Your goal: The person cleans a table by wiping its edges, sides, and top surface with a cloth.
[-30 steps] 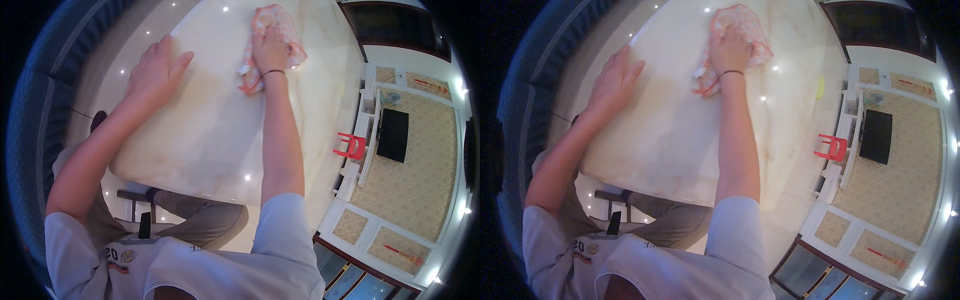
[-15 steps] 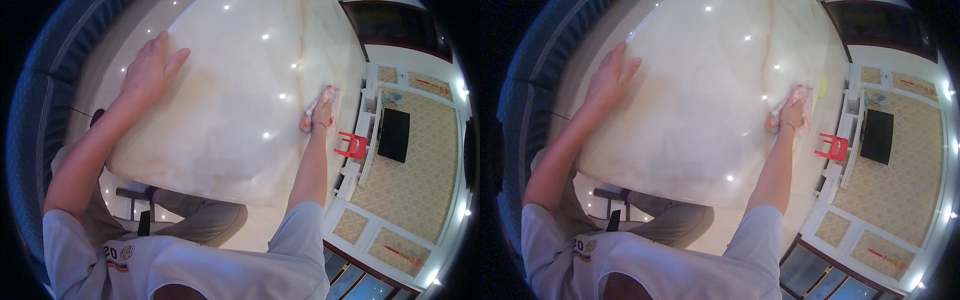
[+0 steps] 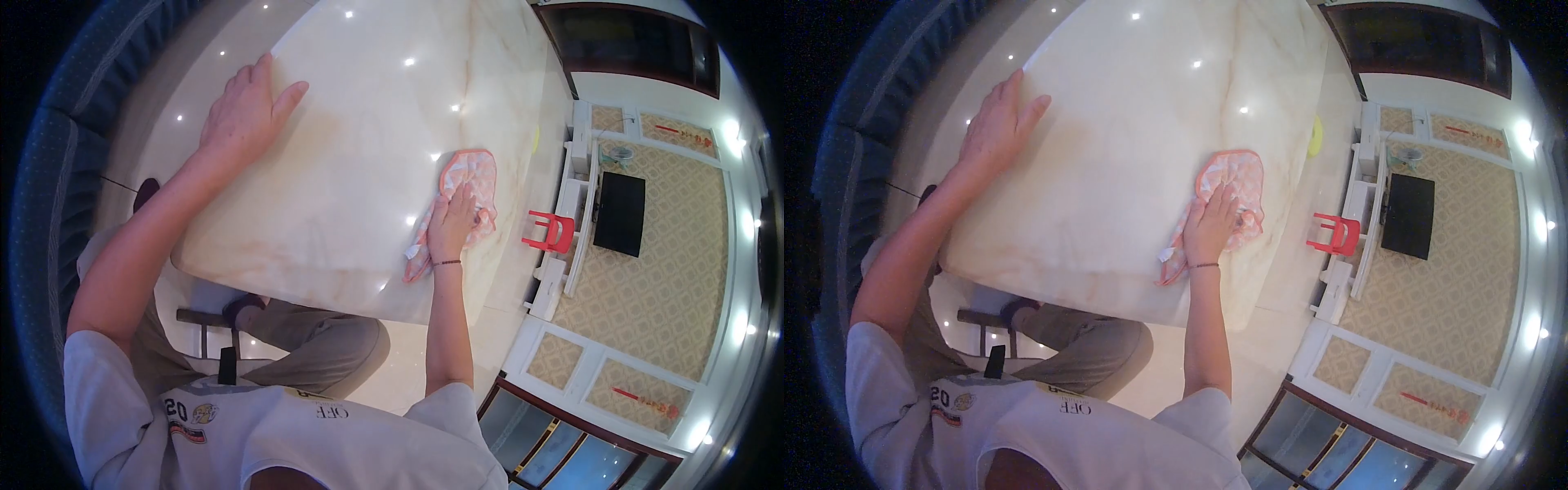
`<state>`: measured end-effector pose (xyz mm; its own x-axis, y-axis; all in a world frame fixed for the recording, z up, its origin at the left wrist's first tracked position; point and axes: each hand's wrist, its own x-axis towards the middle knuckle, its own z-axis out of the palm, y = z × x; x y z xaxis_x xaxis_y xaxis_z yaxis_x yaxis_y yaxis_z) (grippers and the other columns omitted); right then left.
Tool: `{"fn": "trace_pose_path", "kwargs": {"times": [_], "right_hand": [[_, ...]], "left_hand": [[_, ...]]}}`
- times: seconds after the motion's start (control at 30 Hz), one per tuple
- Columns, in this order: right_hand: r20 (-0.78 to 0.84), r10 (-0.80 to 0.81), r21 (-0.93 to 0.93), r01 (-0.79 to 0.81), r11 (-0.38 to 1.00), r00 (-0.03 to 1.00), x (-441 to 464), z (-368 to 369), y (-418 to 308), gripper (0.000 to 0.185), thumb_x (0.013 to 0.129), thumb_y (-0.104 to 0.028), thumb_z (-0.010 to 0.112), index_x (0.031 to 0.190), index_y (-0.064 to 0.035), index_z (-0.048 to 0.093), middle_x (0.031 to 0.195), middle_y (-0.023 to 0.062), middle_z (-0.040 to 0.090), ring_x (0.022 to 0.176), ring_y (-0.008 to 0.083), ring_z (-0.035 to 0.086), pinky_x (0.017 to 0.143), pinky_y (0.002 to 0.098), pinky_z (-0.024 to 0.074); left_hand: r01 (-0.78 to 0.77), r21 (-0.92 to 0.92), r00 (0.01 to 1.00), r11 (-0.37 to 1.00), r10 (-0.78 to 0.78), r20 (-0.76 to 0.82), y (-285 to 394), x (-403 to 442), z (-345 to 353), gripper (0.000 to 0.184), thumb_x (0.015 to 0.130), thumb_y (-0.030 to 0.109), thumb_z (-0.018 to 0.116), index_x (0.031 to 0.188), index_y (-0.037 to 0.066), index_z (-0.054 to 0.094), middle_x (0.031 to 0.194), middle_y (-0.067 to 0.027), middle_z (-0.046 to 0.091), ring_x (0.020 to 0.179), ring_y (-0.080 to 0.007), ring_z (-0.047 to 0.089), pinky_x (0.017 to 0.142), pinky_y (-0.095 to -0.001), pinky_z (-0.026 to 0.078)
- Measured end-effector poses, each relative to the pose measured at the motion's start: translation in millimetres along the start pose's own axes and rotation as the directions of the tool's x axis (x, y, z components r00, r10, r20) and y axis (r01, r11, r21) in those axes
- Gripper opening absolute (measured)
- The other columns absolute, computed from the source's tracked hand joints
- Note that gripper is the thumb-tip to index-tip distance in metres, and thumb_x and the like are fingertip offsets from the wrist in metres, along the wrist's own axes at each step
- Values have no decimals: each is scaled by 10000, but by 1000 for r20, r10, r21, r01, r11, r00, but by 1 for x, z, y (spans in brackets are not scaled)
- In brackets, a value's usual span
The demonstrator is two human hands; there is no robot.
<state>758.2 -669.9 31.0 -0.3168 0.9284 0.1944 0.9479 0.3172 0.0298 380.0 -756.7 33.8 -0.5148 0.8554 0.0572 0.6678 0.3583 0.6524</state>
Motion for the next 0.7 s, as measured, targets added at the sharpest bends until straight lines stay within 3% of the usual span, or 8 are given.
{"fn": "trace_pose_path", "kwargs": {"times": [0.2, 0.5, 0.6, 0.7], "right_hand": [[40, 31, 51, -33, 998, 999, 57, 9, -3, 569, 935, -345, 394, 1377, 13, 391, 1433, 252, 351, 1308, 443, 325, 1074, 531, 245], [30, 228, 66, -229, 971, 973, 140, 20, 19, 609, 940, -398, 321, 1367, 32, 387, 1414, 268, 371, 1284, 425, 371, 1066, 490, 281], [20, 172, -39, -171, 984, 985, 126, 22, 2, 637, 939, -415, 328, 1371, 51, 382, 1417, 273, 368, 1306, 404, 360, 1088, 452, 271], [-19, -70, -9, 70, 998, 997, 95, 25, -28, 648, 934, -420, 384, 1403, 24, 339, 1430, 283, 340, 1319, 429, 332, 1081, 516, 254]], "left_hand": [[-2, 30, 1000, 1000, 3, -7, -3, -3, 4, 740, 921, 535, 442, 1369, -44, 333, 1280, -239, 481, 1218, -371, 446, 989, -460, 394], [7, 12, 1000, 1000, -8, 9, 0, 3, 0, 748, 919, 545, 439, 1369, -43, 331, 1274, -236, 483, 1216, -367, 447, 994, -453, 391], [27, 0, 999, 1000, -27, 24, 5, 4, -4, 751, 917, 549, 439, 1372, -38, 328, 1271, -233, 484, 1212, -366, 451, 993, -451, 394], [52, -6, 998, 999, -52, 44, 8, 1, -7, 751, 916, 554, 439, 1384, -21, 318, 1286, -225, 475, 1216, -363, 448, 995, -450, 393]]}}
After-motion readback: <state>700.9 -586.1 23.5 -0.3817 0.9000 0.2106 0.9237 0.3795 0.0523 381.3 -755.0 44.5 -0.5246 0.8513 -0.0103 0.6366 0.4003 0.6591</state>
